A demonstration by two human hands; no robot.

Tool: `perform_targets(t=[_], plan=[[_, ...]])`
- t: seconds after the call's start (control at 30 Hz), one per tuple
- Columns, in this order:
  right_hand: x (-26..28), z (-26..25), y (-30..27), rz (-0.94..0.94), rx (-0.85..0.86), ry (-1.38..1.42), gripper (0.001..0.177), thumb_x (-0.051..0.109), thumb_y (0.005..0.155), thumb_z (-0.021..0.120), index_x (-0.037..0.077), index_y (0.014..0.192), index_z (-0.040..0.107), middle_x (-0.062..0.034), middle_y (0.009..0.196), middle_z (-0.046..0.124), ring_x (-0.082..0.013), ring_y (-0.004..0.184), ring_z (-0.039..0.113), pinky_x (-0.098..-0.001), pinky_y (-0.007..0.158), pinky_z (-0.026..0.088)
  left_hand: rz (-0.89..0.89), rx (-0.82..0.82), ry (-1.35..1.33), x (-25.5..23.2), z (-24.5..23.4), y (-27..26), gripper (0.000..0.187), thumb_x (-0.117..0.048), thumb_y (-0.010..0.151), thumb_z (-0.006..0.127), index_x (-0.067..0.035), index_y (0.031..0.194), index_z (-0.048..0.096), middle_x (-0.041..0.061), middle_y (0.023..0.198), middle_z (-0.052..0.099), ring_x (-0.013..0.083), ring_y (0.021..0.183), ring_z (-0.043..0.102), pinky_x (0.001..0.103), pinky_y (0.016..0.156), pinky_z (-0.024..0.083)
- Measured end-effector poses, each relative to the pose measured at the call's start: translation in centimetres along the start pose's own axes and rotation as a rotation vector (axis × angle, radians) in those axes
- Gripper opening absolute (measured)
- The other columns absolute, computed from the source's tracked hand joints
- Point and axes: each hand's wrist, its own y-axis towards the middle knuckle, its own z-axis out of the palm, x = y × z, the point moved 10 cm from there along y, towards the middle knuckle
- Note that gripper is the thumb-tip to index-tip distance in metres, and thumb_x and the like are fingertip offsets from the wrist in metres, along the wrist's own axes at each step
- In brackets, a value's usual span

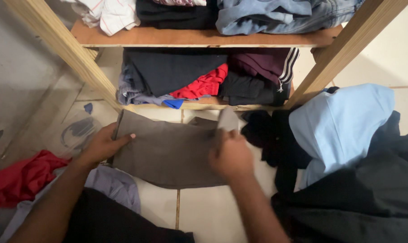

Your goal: The person folds several garments on the floor in front of a wooden shelf. They fold a gray pair of pants, a light blue pair of shorts, and a black pair of pants, placing each folded item onto the shelf.

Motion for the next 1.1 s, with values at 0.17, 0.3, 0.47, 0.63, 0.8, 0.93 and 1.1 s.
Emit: perform_targets(t=[0.17,0.3,0.47,0.63,0.8,0.93,1.1], plan=[[3.6,5.9,-2.2,-0.186,0.124,-0.07,0.081,0.033,0.077,0.078,0.018,0.149,0.044,-0.0118,0.154,0.041,-0.0354,0.139,0.035,-0.0553,0.108,0.035,0.03,-0.044,0.058,0.3,-0.2,0.0,0.046,-0.027,0.088,0.073,-0.004,0.127,0.068,0.011,0.108,0.077,0.0183,0.097,0.071,0.034,0.084,0.057],[3.5,9.5,-2.7,-0.305,0.066,-0.194,0.077,0.027,0.08,0.072,0.016,0.149,0.041,-0.0144,0.163,0.032,-0.0372,0.147,0.027,-0.055,0.113,0.025,-0.076,-0.034,0.016,1.2,-0.3,-0.1,0.048,-0.027,0.087,0.073,-0.005,0.129,0.065,0.012,0.109,0.076,0.0206,0.095,0.073,0.035,0.083,0.059],[3.3,10.4,-2.4,-0.365,-0.086,-0.237,0.052,0.021,0.089,0.057,0.016,0.141,0.053,-0.0125,0.155,0.042,-0.0369,0.143,0.034,-0.0565,0.112,0.026,-0.05,-0.03,0.0,0.5,-0.1,-0.4,0.048,-0.027,0.087,0.073,-0.005,0.129,0.065,0.012,0.11,0.077,0.0204,0.097,0.073,0.035,0.083,0.059],[2.5,11.3,-1.3,-0.3,0.152,-0.258,0.034,0.017,0.096,0.05,0.018,0.126,0.066,-0.0021,0.138,0.06,-0.0265,0.132,0.051,-0.0542,0.108,0.038,-0.05,-0.062,0.062,0.0,-0.4,-0.4,0.047,-0.027,0.088,0.073,-0.004,0.128,0.066,0.014,0.108,0.077,0.0223,0.096,0.074,0.036,0.084,0.059],[2.8,9.9,-1.5,-0.35,0.16,-0.192,0.033,0.014,0.091,0.053,0.019,0.12,0.069,-0.0022,0.131,0.063,-0.0258,0.127,0.053,-0.055,0.101,0.04,-0.086,-0.129,0.128,-0.1,-1.2,-0.4,0.047,-0.026,0.086,0.073,-0.005,0.129,0.067,0.013,0.108,0.077,0.0246,0.094,0.074,0.037,0.083,0.058],[4.1,9.0,-2.4,-0.436,0.088,-0.209,0.035,0.026,0.089,0.061,0.019,0.123,0.067,-0.0036,0.145,0.056,-0.0266,0.143,0.041,-0.0624,0.114,0.031,-0.128,-0.158,0.06,0.1,-1.7,-0.5,0.046,-0.026,0.087,0.073,-0.003,0.126,0.068,0.015,0.108,0.077,0.0261,0.094,0.073,0.038,0.083,0.057],[2.5,11.1,-3.0,-0.205,0.397,-0.087,0.062,0.049,0.089,0.065,0.025,0.144,0.052,-0.0036,0.169,0.019,-0.0312,0.156,0.006,-0.0776,0.112,0.016,-0.224,-0.151,-0.125,0.7,-1.6,-0.8,0.052,-0.025,0.084,0.075,-0.002,0.129,0.063,0.018,0.11,0.074,0.0284,0.095,0.073,0.041,0.08,0.059]])
